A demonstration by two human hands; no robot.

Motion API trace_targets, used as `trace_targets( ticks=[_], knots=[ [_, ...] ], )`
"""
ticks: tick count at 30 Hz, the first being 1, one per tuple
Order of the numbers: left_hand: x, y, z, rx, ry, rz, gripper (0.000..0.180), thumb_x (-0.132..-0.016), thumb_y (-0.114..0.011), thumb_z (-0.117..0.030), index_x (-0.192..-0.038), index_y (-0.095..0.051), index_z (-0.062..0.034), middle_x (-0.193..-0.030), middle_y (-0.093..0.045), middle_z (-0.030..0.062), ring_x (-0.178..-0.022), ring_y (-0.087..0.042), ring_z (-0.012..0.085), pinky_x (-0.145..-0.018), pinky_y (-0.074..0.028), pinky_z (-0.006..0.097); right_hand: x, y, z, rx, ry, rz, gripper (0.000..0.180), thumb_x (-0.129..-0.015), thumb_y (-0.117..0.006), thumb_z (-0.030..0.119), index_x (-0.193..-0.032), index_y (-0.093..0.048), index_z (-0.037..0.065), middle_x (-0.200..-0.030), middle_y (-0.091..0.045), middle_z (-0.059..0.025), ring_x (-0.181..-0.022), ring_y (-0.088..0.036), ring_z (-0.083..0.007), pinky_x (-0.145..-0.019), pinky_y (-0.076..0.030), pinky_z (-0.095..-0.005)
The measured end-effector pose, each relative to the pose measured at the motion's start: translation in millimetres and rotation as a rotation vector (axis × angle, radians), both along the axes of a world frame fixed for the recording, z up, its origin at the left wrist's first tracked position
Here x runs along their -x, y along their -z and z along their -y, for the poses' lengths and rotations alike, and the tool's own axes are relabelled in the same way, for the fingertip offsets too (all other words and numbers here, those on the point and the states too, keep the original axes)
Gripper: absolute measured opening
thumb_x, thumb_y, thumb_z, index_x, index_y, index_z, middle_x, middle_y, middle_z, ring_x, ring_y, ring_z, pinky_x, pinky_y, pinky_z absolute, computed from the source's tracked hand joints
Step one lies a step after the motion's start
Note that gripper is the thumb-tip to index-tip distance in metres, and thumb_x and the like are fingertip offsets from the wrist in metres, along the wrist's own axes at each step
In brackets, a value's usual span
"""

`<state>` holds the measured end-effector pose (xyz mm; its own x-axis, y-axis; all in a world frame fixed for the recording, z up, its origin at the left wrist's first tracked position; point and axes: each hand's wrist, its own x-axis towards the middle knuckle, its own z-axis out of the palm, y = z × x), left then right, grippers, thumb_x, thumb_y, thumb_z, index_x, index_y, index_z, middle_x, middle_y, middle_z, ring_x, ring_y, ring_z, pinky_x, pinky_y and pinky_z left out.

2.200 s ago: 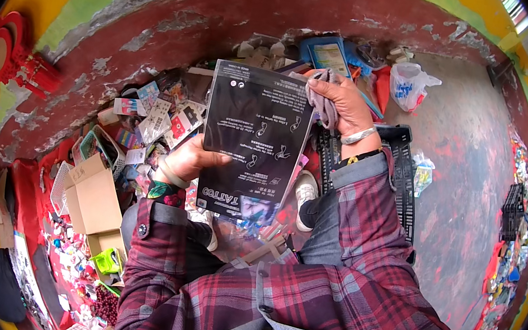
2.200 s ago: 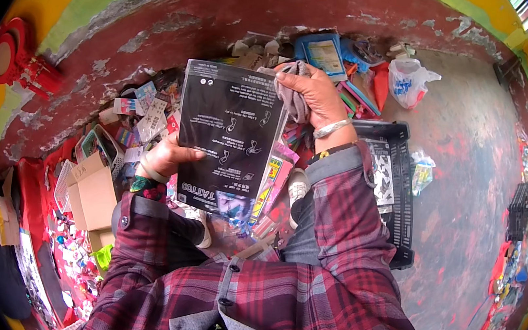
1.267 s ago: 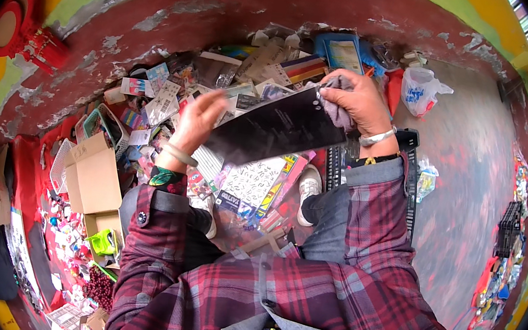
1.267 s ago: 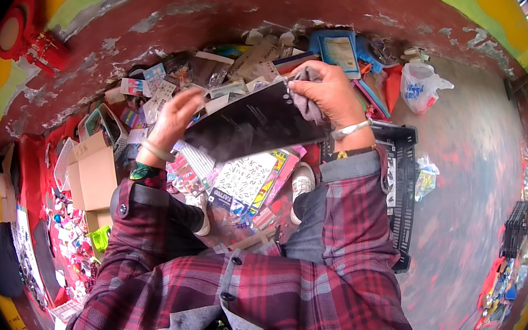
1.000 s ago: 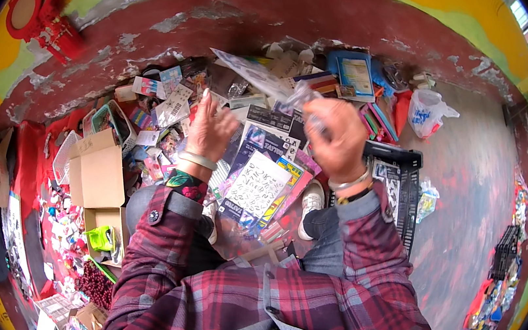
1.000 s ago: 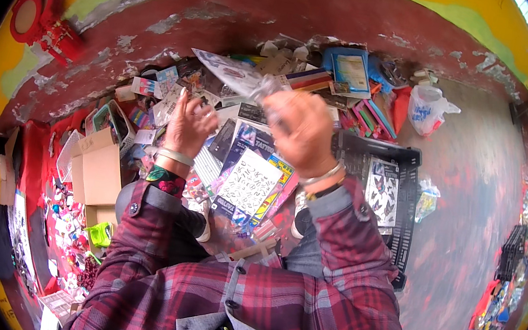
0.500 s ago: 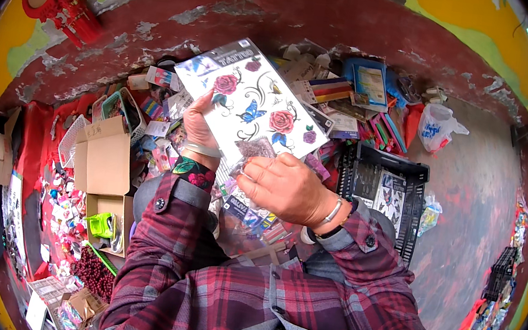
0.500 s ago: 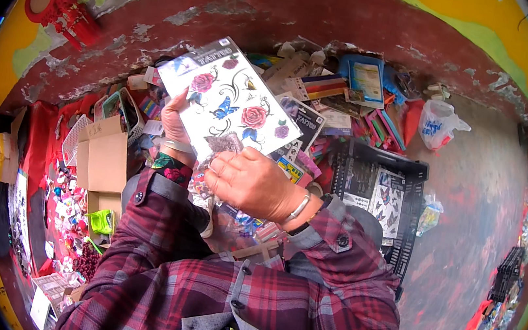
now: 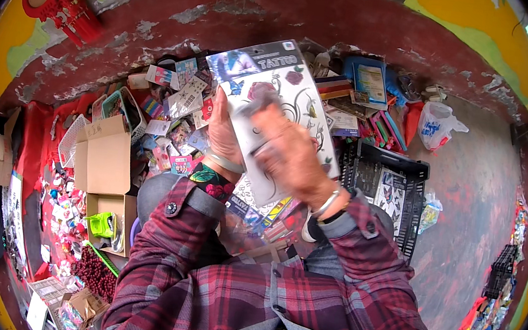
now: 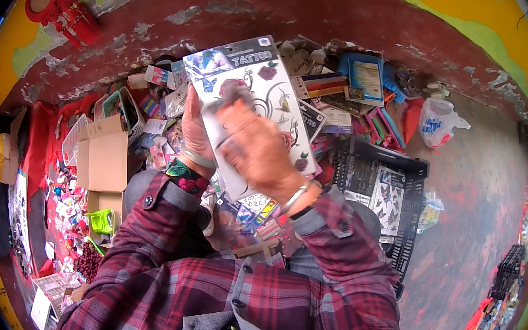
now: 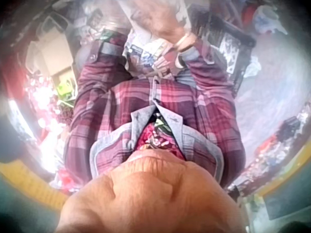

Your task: The person sits on the floor and sorts through a pile of stationery items, including temporary tattoo sheets and sticker packs. They pick up individual items, flip them over to inspect both sides, and wipe the surfaces with a cloth before placing them back into the pile.

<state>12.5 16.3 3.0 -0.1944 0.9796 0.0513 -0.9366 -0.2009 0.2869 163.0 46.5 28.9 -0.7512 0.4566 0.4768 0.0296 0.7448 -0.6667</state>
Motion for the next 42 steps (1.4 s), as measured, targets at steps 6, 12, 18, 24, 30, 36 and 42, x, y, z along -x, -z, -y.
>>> trace_targets(
  ticks=[6, 12, 18, 24, 30, 36, 42],
  knots=[
    [-13, -1, 5, 0.055, 0.008, -0.072, 0.053, -0.095, -0.037, -0.049, -0.125, -0.048, -0.0072, -0.120, -0.055, 0.0115, -0.109, -0.055, 0.0254, -0.096, -0.044, 0.040, 12, 11, -7, -0.390, 0.102, 0.184, 0.054, -0.091, -0.046, 0.041, -0.133, -0.045, 0.007, -0.140, -0.039, -0.0134, -0.134, -0.030, -0.0282, -0.108, -0.021, -0.0459],
    [-26, 1, 9, 0.049, 0.141, 0.048, 0.049, -0.097, -0.036, -0.041, -0.128, -0.044, -0.0037, -0.124, -0.054, 0.0128, -0.111, -0.054, 0.0256, -0.097, -0.042, 0.041, 4, 18, -57, -0.357, 0.442, 0.046, 0.046, -0.092, -0.048, 0.029, -0.129, -0.046, 0.001, -0.131, -0.046, -0.0205, -0.127, -0.039, -0.0331, -0.105, -0.030, -0.0412],
    [-13, 10, 15, 0.251, 0.122, -0.228, 0.033, -0.085, -0.051, -0.018, -0.112, -0.055, 0.0012, -0.103, -0.063, 0.0122, -0.088, -0.063, 0.0247, -0.084, -0.049, 0.037, 2, 18, -46, -0.137, 0.470, -0.080, 0.044, -0.093, -0.048, 0.027, -0.127, -0.046, -0.001, -0.127, -0.049, -0.0222, -0.124, -0.042, -0.0357, -0.102, -0.035, -0.0387],
    [-20, 16, 14, 0.123, 0.323, -0.422, 0.041, -0.085, -0.063, -0.017, -0.121, -0.050, -0.0028, -0.114, -0.057, 0.0076, -0.101, -0.057, 0.0189, -0.085, -0.048, 0.033, 7, 4, -27, -0.260, 0.164, -0.046, 0.044, -0.091, -0.050, 0.026, -0.130, -0.047, 0.005, -0.136, -0.043, -0.0149, -0.130, -0.035, -0.0319, -0.108, -0.025, -0.0431],
    [-20, 8, 17, 0.199, 0.387, -0.548, 0.037, -0.081, -0.058, -0.006, -0.117, -0.051, 0.0013, -0.109, -0.059, 0.0102, -0.098, -0.059, 0.0231, -0.088, -0.047, 0.038, 0, -1, -44, -0.374, 0.330, -0.028, 0.043, -0.090, -0.050, 0.024, -0.129, -0.048, 0.005, -0.135, -0.045, -0.0153, -0.129, -0.037, -0.0321, -0.107, -0.026, -0.0439],
    [-16, 5, 18, 0.250, 0.322, -0.516, 0.040, -0.078, -0.056, -0.001, -0.117, -0.051, 0.0013, -0.105, -0.061, 0.0105, -0.095, -0.060, 0.0234, -0.086, -0.048, 0.040, -10, 12, -67, -0.085, 0.553, -0.108, 0.040, -0.093, -0.049, 0.023, -0.124, -0.049, -0.002, -0.125, -0.051, -0.0227, -0.124, -0.042, -0.0371, -0.101, -0.035, -0.0390],
    [-18, -4, 22, 0.247, 0.408, -0.527, 0.041, -0.078, -0.055, 0.001, -0.119, -0.051, 0.0006, -0.107, -0.060, 0.0101, -0.095, -0.060, 0.0227, -0.087, -0.047, 0.039, -19, 2, -74, 0.178, 0.568, -0.207, 0.039, -0.095, -0.045, 0.025, -0.123, -0.050, -0.001, -0.123, -0.052, -0.0232, -0.123, -0.043, -0.0363, -0.099, -0.038, -0.0375]
  ],
)
